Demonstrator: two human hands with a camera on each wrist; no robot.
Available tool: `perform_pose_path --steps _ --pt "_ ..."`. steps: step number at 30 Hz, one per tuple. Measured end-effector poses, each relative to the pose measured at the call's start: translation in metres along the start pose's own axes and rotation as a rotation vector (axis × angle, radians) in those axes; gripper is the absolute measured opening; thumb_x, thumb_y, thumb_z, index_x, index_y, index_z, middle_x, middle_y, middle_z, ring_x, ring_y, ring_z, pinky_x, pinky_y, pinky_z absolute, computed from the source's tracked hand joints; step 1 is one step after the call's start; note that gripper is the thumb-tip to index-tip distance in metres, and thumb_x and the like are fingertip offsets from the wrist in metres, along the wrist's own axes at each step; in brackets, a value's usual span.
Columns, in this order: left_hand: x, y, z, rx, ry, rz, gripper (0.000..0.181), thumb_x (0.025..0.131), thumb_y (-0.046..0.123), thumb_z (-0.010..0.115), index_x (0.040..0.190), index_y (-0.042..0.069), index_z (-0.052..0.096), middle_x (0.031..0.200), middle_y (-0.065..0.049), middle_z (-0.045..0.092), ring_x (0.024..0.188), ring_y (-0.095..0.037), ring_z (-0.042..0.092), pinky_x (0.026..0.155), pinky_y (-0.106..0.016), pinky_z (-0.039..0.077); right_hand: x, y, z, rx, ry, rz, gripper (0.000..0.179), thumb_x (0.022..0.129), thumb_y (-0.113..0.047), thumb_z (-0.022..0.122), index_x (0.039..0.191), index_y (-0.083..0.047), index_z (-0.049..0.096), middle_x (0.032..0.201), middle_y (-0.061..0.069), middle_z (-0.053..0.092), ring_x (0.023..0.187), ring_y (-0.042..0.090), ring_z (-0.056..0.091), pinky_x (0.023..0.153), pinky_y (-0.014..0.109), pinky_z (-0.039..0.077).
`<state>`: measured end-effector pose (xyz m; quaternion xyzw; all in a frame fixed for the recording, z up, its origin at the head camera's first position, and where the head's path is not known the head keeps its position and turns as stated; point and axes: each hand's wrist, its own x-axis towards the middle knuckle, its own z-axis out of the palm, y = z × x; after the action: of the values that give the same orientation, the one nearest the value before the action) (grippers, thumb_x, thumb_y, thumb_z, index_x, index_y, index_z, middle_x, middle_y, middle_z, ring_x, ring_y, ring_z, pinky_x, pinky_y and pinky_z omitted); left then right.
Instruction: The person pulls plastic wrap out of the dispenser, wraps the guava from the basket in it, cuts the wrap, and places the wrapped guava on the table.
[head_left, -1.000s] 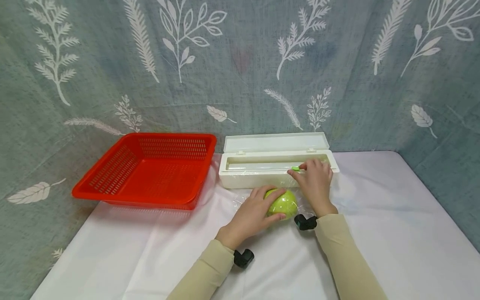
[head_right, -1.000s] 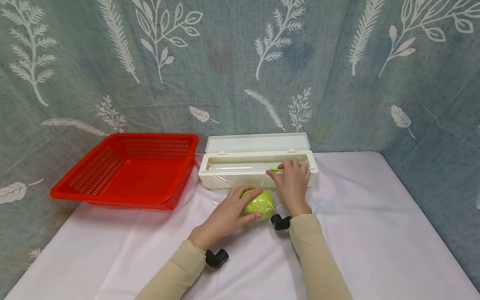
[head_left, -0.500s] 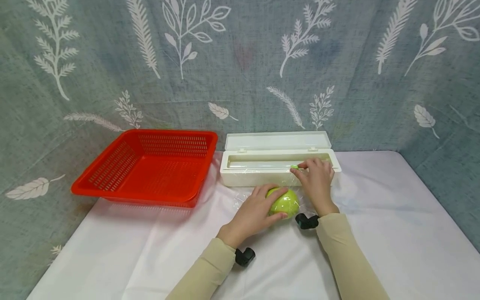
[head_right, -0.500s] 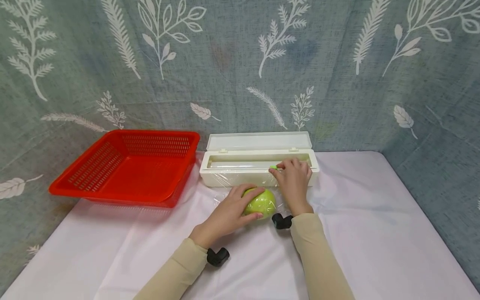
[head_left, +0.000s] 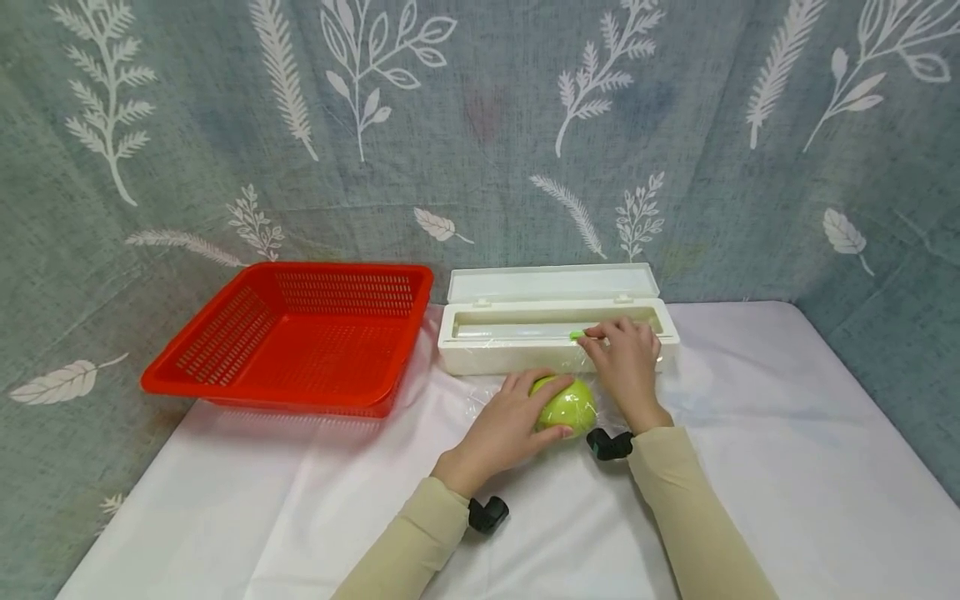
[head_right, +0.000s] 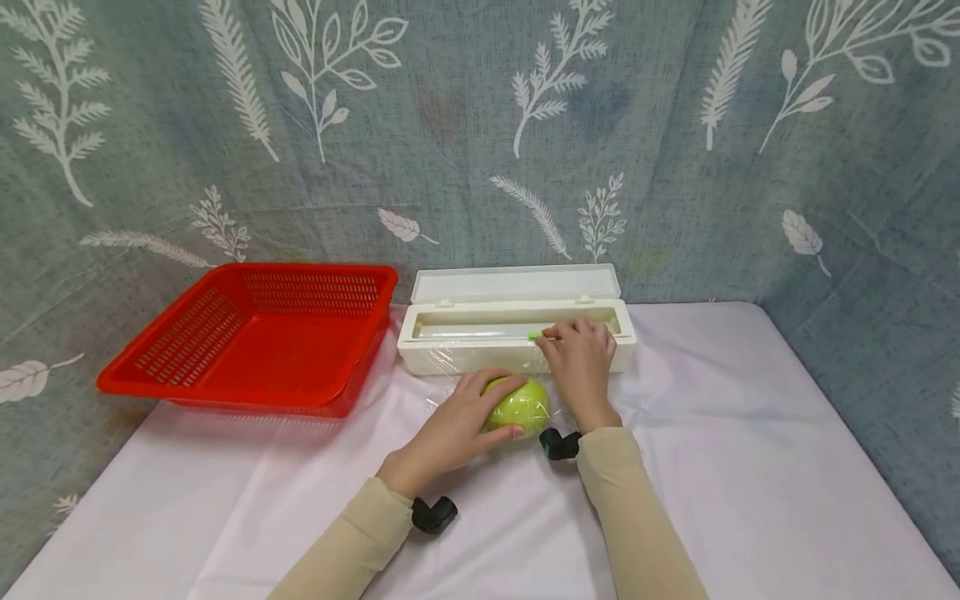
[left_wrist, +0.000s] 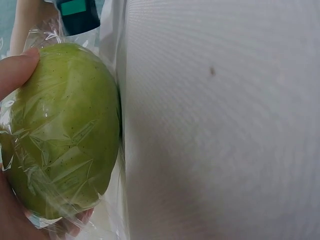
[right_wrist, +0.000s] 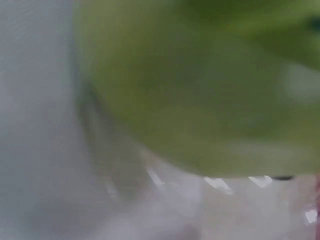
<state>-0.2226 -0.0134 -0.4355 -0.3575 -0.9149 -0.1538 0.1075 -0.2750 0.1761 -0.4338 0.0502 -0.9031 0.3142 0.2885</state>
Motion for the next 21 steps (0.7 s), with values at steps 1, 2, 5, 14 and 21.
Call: perform_pose_path --steps 1,2,5,14,21 --pt "-0.0004 -0.0002 0.0003 -0.001 0.0 0.0 0.064 0.081 0.055 0.052 0.136 0.029 0.033 0.13 -0.002 0.037 0.114 -0.02 0.036 0.09 -0.035 0.038 -0.0006 0.0001 0.001 -0.013 -0.004 0.002 0.024 0.079 -0.034 0.066 0.087 -0.011 0.068 0.091 0.006 0.054 0.091 0.031 0.039 0.087 0.05 0.021" --pt "-0.0006 -0.0001 0.0004 -0.002 -0.001 0.0 0.064 0.081 0.055 0.052 0.136 0.029 0.033 0.13 -0.002 0.037 0.114 -0.02 0.036 0.09 -0.035 0.038 -0.0012 0.0 0.002 -0.026 -0.008 0.004 0.025 0.079 -0.035 0.065 0.088 -0.012 0.068 0.092 0.006 0.054 0.091 0.032 0.039 0.088 0.05 0.021" --pt "-0.0009 -0.0004 0.0012 -0.004 0.002 0.003 0.064 0.081 0.055 0.052 0.136 0.029 0.033 0.129 -0.002 0.037 0.113 -0.02 0.037 0.09 -0.035 0.038 -0.002 -0.0007 0.0042 -0.048 -0.011 0.014 0.032 0.078 -0.042 0.065 0.089 -0.012 0.068 0.093 0.006 0.052 0.092 0.033 0.038 0.089 0.05 0.019" --pt "-0.0008 0.0002 0.0023 -0.009 -0.006 0.003 0.064 0.081 0.056 0.05 0.136 0.029 0.033 0.129 -0.002 0.037 0.114 -0.02 0.036 0.09 -0.036 0.038 -0.0036 -0.0028 0.0064 -0.106 -0.024 0.052 0.042 0.075 -0.052 0.063 0.086 -0.011 0.065 0.09 0.007 0.05 0.087 0.031 0.036 0.087 0.049 0.021" --pt "0.0 0.0006 0.0009 -0.013 -0.001 -0.005 0.064 0.081 0.056 0.051 0.136 0.029 0.033 0.129 -0.002 0.037 0.113 -0.019 0.036 0.09 -0.035 0.038 -0.0016 -0.0053 0.0057 -0.073 -0.017 0.042 0.037 0.074 -0.046 0.067 0.085 -0.01 0.065 0.09 0.008 0.05 0.088 0.032 0.037 0.089 0.049 0.021"
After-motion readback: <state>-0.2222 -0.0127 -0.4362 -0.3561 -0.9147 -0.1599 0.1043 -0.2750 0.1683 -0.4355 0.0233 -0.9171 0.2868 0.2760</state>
